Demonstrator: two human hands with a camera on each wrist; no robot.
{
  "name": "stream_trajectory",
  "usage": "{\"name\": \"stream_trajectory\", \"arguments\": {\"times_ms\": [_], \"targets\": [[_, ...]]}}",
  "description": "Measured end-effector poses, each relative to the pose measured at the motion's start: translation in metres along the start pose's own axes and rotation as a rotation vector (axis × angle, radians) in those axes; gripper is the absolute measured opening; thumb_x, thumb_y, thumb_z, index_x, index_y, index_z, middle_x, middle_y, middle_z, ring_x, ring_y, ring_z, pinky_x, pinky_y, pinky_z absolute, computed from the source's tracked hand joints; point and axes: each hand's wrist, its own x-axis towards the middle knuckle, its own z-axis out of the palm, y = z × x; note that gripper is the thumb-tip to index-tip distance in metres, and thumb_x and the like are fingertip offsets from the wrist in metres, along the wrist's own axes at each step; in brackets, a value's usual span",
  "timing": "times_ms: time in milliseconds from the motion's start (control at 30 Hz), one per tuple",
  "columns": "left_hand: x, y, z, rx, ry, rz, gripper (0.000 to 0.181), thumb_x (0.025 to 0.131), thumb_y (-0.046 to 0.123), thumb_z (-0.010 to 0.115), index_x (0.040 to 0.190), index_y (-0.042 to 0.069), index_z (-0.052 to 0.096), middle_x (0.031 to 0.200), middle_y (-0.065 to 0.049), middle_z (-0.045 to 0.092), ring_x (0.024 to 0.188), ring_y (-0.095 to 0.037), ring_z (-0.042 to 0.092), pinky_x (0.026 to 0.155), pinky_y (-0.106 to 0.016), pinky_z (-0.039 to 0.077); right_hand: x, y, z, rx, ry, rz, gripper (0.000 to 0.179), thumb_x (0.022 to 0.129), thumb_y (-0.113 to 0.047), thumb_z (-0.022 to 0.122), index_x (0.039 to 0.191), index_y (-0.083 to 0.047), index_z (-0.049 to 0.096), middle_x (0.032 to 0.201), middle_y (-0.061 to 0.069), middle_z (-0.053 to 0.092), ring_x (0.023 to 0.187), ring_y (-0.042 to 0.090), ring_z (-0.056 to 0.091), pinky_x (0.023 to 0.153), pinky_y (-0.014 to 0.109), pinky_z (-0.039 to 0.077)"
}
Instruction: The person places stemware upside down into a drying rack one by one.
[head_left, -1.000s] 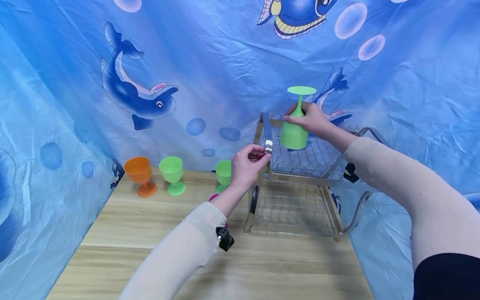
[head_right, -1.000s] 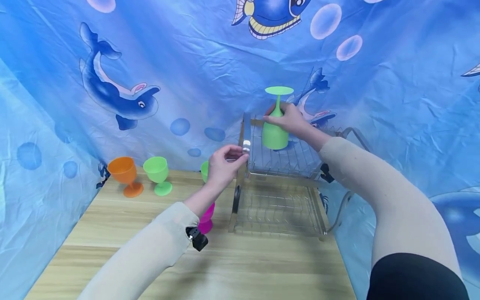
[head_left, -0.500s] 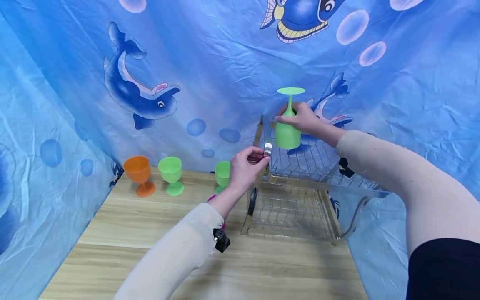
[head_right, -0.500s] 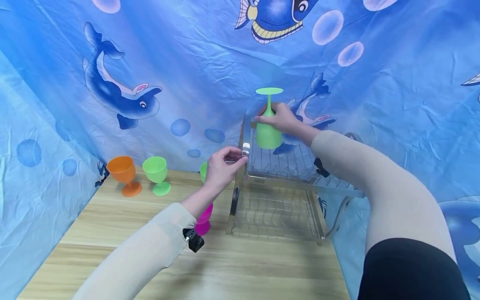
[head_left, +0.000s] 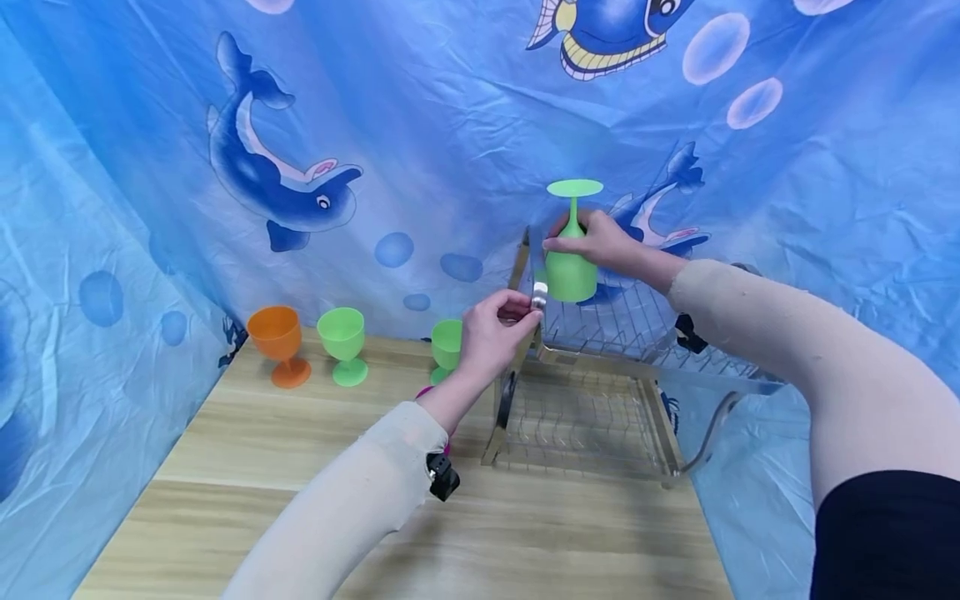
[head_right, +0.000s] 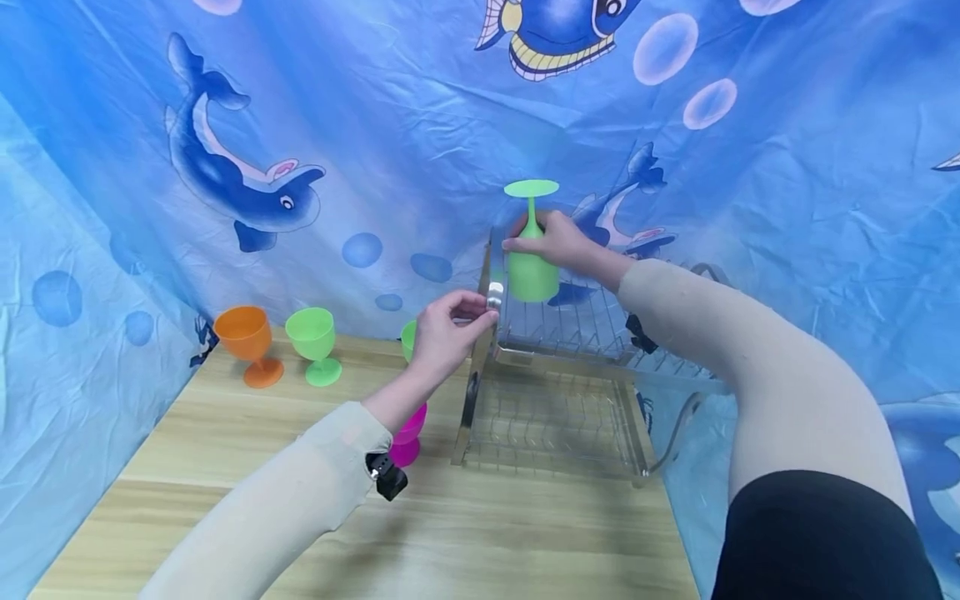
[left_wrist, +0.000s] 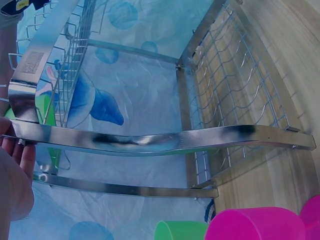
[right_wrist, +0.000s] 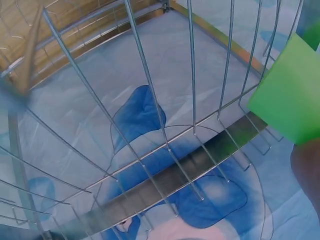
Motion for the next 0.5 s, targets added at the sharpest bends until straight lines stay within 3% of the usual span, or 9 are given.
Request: {"name": "stream_trajectory", "arguments": {"times_ms": [200, 300, 500], "targets": [[0.001, -0.002, 0.007, -0.027, -0.004, 0.005, 0.019, 0.094, 0.012, 0.084, 0.109, 0.003, 0.077, 0.102, -0.011, 0.078, 0.092, -0.023, 0.076, 0.084, -0.024, 0.063, -0.015, 0.015, -0.01, 0.087, -0.07, 0.032, 0.037, 0.102, -0.026, 0.076, 0.128, 0.0, 0.067, 0.123, 0.014, 0.068, 0.112, 0.025, 0.064, 0.101, 0.043, 0.052], [0.001, -0.003, 0.007, -0.04, 0.001, 0.004, 0.02, 0.094, 0.012, 0.084, 0.109, 0.002, 0.076, 0.102, -0.012, 0.078, 0.093, -0.024, 0.075, 0.085, -0.024, 0.063, -0.019, 0.022, -0.013, 0.089, -0.092, 0.062, 0.046, 0.102, -0.028, 0.076, 0.136, -0.001, 0.062, 0.13, 0.015, 0.064, 0.118, 0.028, 0.062, 0.104, 0.045, 0.051], [0.003, -0.005, 0.006, -0.047, 0.002, 0.004, 0.021, 0.093, 0.011, 0.085, 0.109, 0.001, 0.076, 0.104, -0.013, 0.078, 0.095, -0.025, 0.075, 0.085, -0.024, 0.063, -0.023, 0.029, -0.018, 0.116, -0.056, 0.082, 0.059, 0.099, -0.024, 0.079, 0.148, 0.0, 0.054, 0.141, 0.018, 0.06, 0.126, 0.03, 0.059, 0.108, 0.043, 0.05]]}}
